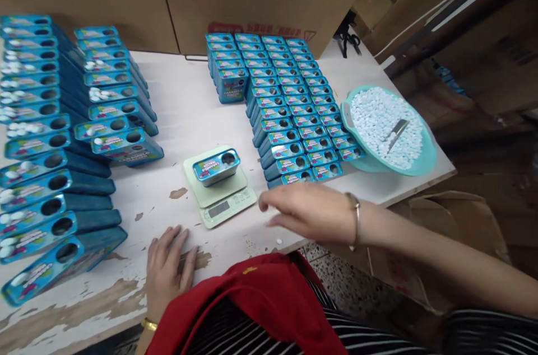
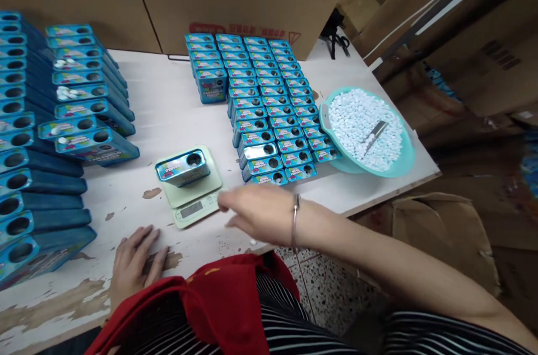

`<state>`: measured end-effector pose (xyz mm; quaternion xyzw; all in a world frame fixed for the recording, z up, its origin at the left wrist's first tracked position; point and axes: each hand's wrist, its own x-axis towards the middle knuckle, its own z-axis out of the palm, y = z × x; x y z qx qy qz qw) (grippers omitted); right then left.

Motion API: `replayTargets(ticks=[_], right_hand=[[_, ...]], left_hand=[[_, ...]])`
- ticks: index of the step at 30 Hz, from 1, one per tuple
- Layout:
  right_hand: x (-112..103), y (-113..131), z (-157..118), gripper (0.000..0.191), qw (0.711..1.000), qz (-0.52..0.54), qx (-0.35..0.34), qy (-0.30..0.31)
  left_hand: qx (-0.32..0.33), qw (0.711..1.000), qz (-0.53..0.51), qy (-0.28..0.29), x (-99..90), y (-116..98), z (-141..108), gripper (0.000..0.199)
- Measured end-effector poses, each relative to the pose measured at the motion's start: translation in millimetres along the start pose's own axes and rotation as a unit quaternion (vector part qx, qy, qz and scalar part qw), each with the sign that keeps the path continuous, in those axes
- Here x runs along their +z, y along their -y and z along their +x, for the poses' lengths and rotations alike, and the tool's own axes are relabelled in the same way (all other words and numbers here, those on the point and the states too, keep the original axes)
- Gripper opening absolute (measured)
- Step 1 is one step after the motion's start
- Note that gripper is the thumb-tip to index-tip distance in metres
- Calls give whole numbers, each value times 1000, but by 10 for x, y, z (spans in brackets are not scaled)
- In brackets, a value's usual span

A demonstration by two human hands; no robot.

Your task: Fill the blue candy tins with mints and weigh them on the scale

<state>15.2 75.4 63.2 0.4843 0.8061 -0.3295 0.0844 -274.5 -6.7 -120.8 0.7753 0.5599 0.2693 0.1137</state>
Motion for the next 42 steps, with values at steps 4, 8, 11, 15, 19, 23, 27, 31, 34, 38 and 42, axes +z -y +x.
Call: replayTargets(ticks=[4, 8, 11, 15, 19, 23, 27, 31, 34, 38, 42], right_hand=[[813, -276, -285, 32, 992, 12, 96, 75], [1427, -502, -357, 30, 990, 51, 128, 13], [1604, -541, -339, 26, 992, 30, 120, -32], [1608, -490, -294, 26, 992, 17, 120, -42], [1386, -348, -199, 22, 988, 74, 94, -96], [868, -119, 44, 24, 971, 94, 33, -216], [284, 57, 405, 30, 954, 32, 8, -298], [-46, 94, 654, 23, 968, -19, 27, -247], [-129, 62, 712, 24, 970, 49, -15, -237], [-114, 53, 790, 32, 929, 207, -108, -288], [25, 128, 937, 32, 884, 308, -118, -330]], left_hand=[[2, 1000, 3, -1, 11, -6, 10, 46], [4, 1000, 7, -1, -4, -33, 21, 46], [8, 1000, 11, -2, -12, -55, 25, 45], [6, 1000, 16, 3, -10, -65, 19, 44], [6, 1000, 20, 3, -18, -59, 7, 44], [14, 1000, 19, 3, -37, -47, 4, 44], [16, 1000, 23, 0, -49, -31, 3, 44], [22, 1000, 23, 0, -58, -19, -6, 43], [22, 999, 23, -1, -58, -9, -12, 43], [22, 999, 23, -4, -46, 7, -19, 42], [21, 999, 25, -3, -42, 21, -30, 42]])
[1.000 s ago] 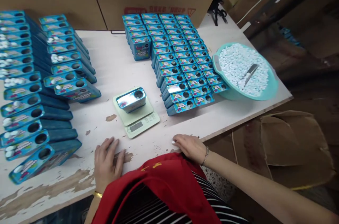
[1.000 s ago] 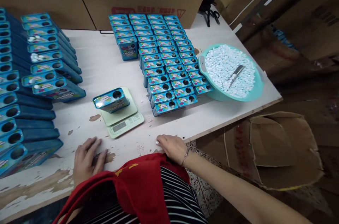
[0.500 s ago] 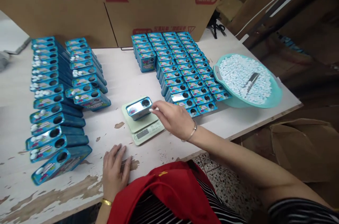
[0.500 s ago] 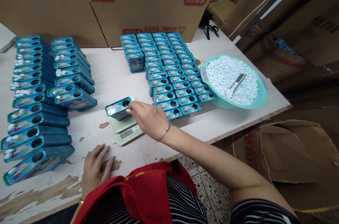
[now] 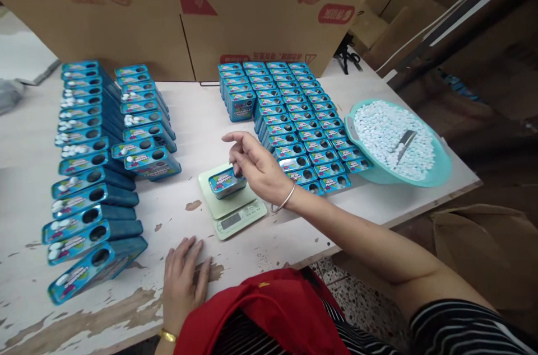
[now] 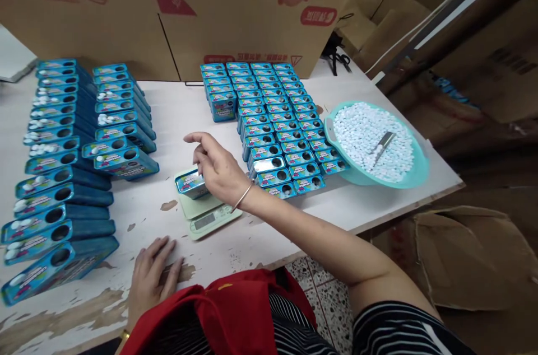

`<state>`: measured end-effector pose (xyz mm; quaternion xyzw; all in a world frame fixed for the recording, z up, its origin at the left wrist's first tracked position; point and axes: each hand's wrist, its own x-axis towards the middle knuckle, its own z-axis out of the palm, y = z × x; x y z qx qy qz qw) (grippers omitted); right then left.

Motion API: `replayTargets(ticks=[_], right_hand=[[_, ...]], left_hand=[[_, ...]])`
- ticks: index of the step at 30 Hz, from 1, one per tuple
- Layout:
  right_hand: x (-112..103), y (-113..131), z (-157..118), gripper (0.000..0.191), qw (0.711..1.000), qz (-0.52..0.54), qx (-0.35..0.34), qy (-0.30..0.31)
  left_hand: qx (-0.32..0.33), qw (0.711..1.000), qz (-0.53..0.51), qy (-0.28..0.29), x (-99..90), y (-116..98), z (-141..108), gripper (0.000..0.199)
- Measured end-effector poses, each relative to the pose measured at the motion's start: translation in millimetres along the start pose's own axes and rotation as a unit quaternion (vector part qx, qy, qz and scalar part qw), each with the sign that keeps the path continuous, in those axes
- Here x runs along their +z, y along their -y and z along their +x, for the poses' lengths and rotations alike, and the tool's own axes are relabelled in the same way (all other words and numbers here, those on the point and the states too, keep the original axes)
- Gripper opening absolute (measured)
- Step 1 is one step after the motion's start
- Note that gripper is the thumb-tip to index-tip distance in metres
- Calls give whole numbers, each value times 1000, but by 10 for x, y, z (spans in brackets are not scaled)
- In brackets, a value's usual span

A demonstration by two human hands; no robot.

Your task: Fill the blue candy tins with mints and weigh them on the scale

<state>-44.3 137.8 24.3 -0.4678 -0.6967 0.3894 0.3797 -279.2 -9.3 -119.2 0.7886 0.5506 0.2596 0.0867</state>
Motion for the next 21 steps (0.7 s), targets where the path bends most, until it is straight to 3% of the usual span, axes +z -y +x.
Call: replayTargets(ticks=[4, 8, 14, 18, 21], right_hand=[[173, -80, -46, 28, 998, 37, -11, -47], [209, -132, -105, 28, 995, 42, -20, -83], [167, -129, -221, 30, 991, -78, -52, -96], [26, -71, -319, 31, 980, -147, -87, -103], [-324, -98, -400, 30, 960, -224, -71, -150]], left_hand=[[-2, 1000, 1, 5, -1, 4, -9, 42], [-11, 1000, -6, 2, 1, -5, -11, 42], [-15, 1000, -9, 3, 7, -9, -16, 41], [-15, 1000, -8, 5, 0, -22, -6, 41], [-15, 1000, -7, 3, -12, -43, 8, 41]])
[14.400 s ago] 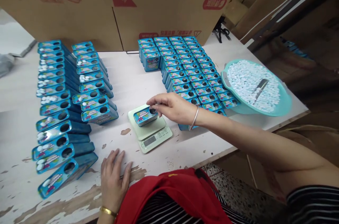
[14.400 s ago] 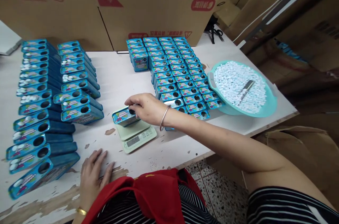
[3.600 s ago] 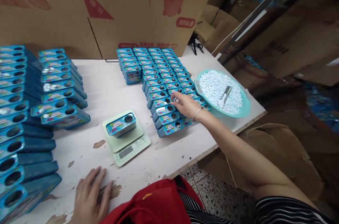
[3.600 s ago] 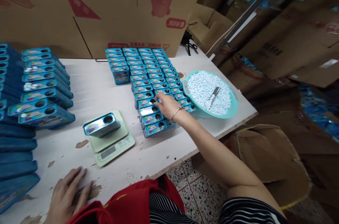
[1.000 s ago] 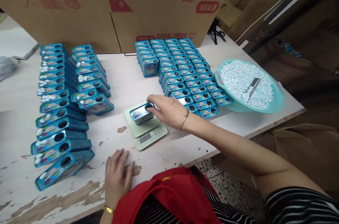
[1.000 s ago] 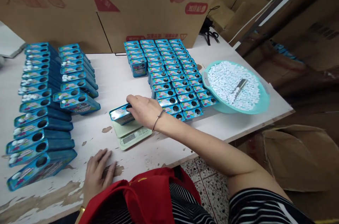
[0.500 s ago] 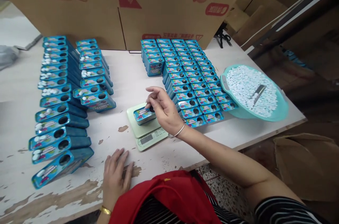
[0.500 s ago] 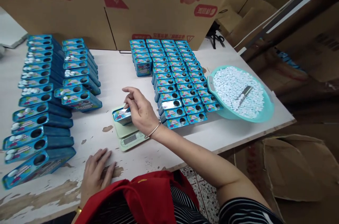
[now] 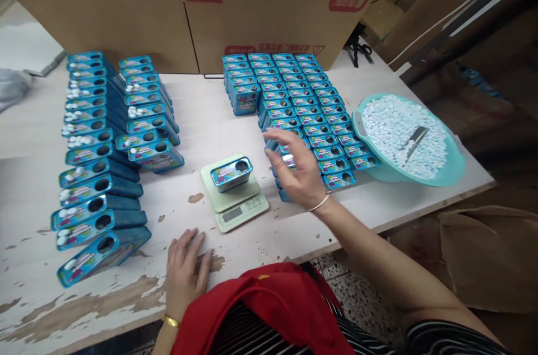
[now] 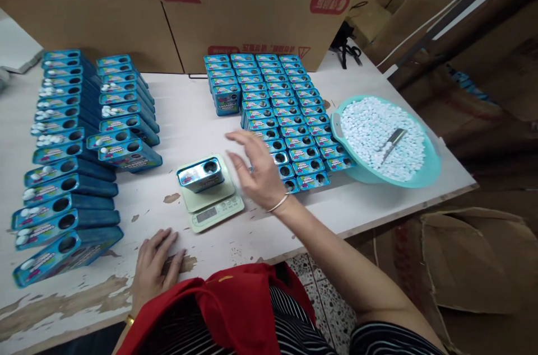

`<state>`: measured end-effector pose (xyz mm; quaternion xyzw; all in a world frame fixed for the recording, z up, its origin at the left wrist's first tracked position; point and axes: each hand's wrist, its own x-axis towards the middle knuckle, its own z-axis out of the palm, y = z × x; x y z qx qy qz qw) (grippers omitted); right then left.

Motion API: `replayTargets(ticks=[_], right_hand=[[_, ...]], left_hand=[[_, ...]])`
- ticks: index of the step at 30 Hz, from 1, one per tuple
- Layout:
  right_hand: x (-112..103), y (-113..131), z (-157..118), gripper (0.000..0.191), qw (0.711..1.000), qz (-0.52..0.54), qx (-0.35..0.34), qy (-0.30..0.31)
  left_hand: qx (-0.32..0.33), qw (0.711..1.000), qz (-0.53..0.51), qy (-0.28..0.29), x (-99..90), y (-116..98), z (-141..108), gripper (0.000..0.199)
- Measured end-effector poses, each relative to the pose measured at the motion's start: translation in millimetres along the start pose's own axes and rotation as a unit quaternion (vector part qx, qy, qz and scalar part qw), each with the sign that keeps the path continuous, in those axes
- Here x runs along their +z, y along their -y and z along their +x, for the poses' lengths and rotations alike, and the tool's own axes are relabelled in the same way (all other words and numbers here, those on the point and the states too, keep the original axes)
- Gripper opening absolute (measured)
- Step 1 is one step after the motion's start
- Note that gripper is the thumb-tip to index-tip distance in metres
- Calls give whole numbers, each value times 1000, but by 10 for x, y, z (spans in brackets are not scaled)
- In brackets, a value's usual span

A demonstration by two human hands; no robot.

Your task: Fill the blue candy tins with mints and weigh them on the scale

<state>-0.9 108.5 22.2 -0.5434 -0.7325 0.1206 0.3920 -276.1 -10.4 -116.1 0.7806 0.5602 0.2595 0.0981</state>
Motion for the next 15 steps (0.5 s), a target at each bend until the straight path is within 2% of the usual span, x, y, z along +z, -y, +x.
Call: replayTargets(ticks=[2, 4, 5, 7, 9, 11, 13, 15], right_hand=[[-316, -291, 3, 29, 996, -61, 19, -61], [-689, -723, -13, 29, 981, -114, 43, -153], [-880, -972, -31, 30, 971, -137, 66, -186], [-1234, -1472, -86, 32, 942, -208, 157, -212], [-1496, -1893, -158, 36, 899, -295, 262, -190], [-1634, -2177, -231, 38, 867, -344, 343, -111], [-1662, -2324, -287, 36, 851, -355, 384, -38], [-1629, -2377, -314, 32, 850, -349, 395, -4]], left_hand=[[-4, 1000, -1, 3, -6, -12, 5, 40], [-8, 1000, -1, 8, -9, -17, 6, 40], [-9, 1000, -1, 10, -10, -18, 7, 40], [-9, 1000, 0, 10, -12, -17, 11, 40], [-6, 1000, 2, 10, -16, -17, 19, 40], [-2, 1000, 4, 8, -23, -21, 27, 40], [4, 1000, 4, 5, -31, -31, 32, 39], [8, 1000, 4, 4, -43, -47, 40, 39]])
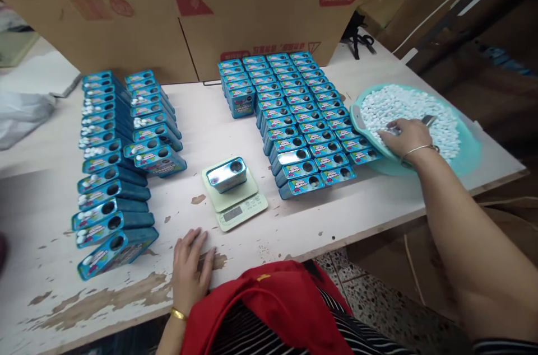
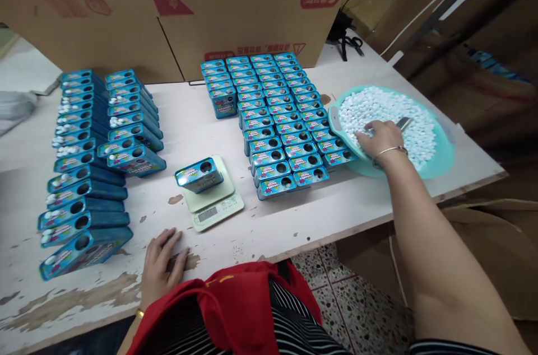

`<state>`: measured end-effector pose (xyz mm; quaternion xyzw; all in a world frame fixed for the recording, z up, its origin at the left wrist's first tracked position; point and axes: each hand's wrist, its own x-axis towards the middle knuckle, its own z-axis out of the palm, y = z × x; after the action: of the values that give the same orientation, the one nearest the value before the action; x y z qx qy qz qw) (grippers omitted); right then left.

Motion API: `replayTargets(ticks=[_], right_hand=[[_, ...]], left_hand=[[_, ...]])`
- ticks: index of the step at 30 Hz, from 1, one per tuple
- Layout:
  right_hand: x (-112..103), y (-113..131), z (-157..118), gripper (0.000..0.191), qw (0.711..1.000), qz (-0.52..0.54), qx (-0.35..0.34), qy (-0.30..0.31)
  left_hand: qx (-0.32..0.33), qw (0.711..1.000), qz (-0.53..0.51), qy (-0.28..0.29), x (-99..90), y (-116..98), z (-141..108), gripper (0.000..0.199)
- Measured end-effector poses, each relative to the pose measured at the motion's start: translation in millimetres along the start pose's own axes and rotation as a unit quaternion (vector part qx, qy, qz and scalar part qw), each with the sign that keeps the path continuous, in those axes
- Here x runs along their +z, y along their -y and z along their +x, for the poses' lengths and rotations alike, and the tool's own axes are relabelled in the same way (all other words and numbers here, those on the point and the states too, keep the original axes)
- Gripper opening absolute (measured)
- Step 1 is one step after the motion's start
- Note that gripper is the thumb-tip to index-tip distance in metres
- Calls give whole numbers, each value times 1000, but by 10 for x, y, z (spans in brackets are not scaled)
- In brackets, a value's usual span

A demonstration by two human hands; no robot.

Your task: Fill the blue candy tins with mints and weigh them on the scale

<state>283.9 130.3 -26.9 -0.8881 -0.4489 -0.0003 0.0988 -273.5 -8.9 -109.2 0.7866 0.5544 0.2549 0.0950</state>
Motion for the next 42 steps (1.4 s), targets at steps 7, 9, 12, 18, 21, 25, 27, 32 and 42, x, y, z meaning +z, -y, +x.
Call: replayTargets(ticks=[7, 9, 12, 18, 21, 25, 27, 32, 42], right_hand=[[-12, 83, 10, 34, 999, -5, -23, 34], [-37, 85, 21, 33, 999, -12, -27, 41], [-42, 62, 3, 34, 999, -7, -23, 45], [-154, 150, -219, 50, 995, 4, -64, -70], [-352, 448, -485, 45, 976, 114, -117, -141], [-507, 1087, -1164, 28, 875, 453, -166, -33], [-445, 1420, -1603, 25, 773, 597, -131, 171], [-87, 2030, -2411, 40, 506, 751, 99, 412], [-100, 2467, -2414, 22, 253, 828, 321, 384]], left_hand=[[1, 1000, -21, -19, -178, -160, 313, 44], [20, 999, -20, -31, -275, -227, 504, 45], [44, 997, -21, -53, -388, -304, 775, 45], [26, 997, -67, -35, -322, -331, 1093, 50], [-6, 993, -116, -17, -218, -345, 1229, 57], [-67, 980, -189, -10, -71, -346, 1418, 68], [-70, 975, -209, -12, -2, -327, 1495, 66], [10, 986, -164, -25, -58, -389, 1615, 37], [264, 958, 106, -35, -381, -431, 1565, 44]])
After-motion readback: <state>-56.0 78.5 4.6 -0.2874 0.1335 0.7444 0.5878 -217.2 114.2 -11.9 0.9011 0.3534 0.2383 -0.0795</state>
